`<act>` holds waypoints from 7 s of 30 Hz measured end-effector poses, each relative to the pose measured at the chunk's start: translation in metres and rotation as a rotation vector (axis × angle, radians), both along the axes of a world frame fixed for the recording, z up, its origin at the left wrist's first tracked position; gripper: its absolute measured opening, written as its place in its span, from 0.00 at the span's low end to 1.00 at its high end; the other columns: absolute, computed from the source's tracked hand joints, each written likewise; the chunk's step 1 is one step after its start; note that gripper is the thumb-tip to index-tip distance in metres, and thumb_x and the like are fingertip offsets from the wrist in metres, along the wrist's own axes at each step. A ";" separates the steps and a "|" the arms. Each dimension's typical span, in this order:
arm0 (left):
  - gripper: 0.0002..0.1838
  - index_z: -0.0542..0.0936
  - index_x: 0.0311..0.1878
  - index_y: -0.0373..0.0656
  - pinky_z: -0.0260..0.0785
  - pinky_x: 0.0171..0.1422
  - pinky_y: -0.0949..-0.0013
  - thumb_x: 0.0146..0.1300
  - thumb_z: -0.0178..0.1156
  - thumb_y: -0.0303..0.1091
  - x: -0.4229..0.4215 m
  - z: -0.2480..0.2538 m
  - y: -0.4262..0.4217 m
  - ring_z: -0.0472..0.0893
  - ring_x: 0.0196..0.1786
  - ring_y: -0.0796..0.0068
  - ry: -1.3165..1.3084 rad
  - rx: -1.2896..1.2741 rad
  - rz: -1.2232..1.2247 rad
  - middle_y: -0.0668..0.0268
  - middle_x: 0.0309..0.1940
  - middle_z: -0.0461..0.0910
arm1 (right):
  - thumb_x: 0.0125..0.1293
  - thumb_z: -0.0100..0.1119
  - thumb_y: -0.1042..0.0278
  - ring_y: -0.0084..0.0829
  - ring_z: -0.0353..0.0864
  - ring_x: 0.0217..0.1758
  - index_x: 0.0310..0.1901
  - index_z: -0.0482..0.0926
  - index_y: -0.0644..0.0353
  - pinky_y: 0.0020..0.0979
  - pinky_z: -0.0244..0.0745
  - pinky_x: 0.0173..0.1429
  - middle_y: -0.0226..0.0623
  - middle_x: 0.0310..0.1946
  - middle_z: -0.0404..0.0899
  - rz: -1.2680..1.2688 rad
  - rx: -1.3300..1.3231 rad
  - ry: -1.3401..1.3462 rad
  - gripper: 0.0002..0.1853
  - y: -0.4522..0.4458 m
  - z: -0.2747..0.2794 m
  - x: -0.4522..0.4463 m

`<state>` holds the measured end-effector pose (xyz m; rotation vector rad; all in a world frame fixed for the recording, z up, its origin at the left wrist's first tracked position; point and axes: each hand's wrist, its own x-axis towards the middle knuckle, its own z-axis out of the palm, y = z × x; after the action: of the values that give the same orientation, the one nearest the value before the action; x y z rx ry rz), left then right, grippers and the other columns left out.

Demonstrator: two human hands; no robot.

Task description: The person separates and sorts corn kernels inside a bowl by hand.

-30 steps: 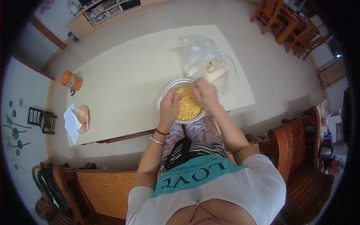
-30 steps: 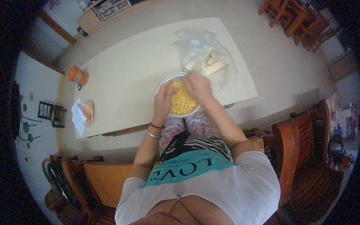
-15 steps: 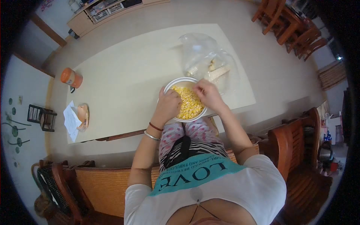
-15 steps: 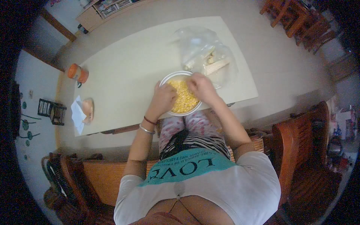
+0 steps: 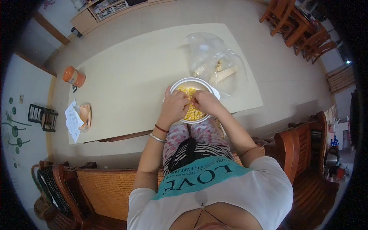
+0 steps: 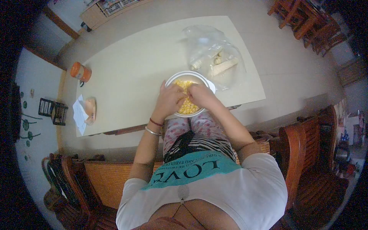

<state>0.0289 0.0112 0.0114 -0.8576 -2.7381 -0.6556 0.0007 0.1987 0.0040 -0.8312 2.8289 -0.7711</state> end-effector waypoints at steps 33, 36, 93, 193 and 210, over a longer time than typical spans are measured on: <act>0.05 0.84 0.26 0.47 0.49 0.72 0.38 0.49 0.59 0.30 0.000 -0.005 0.001 0.77 0.50 0.67 0.005 0.022 0.081 0.68 0.37 0.80 | 0.53 0.59 0.71 0.48 0.80 0.41 0.32 0.80 0.63 0.44 0.75 0.45 0.48 0.34 0.80 0.093 -0.010 -0.080 0.06 -0.015 -0.015 -0.013; 0.04 0.83 0.24 0.46 0.50 0.72 0.39 0.49 0.59 0.30 0.000 -0.008 0.001 0.77 0.49 0.66 0.009 0.056 0.093 0.67 0.37 0.80 | 0.54 0.57 0.70 0.50 0.81 0.42 0.33 0.80 0.64 0.46 0.75 0.46 0.52 0.35 0.80 0.087 0.020 -0.063 0.08 -0.017 -0.017 -0.013; 0.06 0.82 0.31 0.47 0.47 0.73 0.39 0.48 0.61 0.32 0.001 0.000 0.001 0.77 0.50 0.69 0.041 0.037 0.017 0.69 0.37 0.80 | 0.58 0.53 0.69 0.53 0.80 0.38 0.36 0.77 0.66 0.45 0.75 0.43 0.55 0.31 0.79 -0.142 -0.036 -0.008 0.09 -0.007 0.008 0.000; 0.08 0.82 0.36 0.43 0.64 0.60 0.56 0.51 0.57 0.26 -0.002 -0.007 0.006 0.78 0.45 0.62 0.104 0.185 0.217 0.62 0.34 0.79 | 0.55 0.54 0.71 0.44 0.85 0.37 0.28 0.84 0.63 0.42 0.78 0.42 0.47 0.31 0.84 0.190 0.475 0.032 0.09 -0.005 0.079 -0.037; 0.08 0.81 0.35 0.44 0.63 0.60 0.55 0.52 0.58 0.28 0.000 -0.004 0.008 0.77 0.44 0.62 0.086 0.132 0.219 0.62 0.33 0.79 | 0.57 0.52 0.70 0.45 0.84 0.38 0.32 0.84 0.62 0.43 0.78 0.44 0.46 0.33 0.84 0.351 0.591 0.064 0.10 -0.009 0.035 -0.035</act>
<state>0.0291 0.0189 0.0077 -0.5341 -2.6267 -0.7267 -0.0344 0.1898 0.0389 -1.1874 2.6045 0.1364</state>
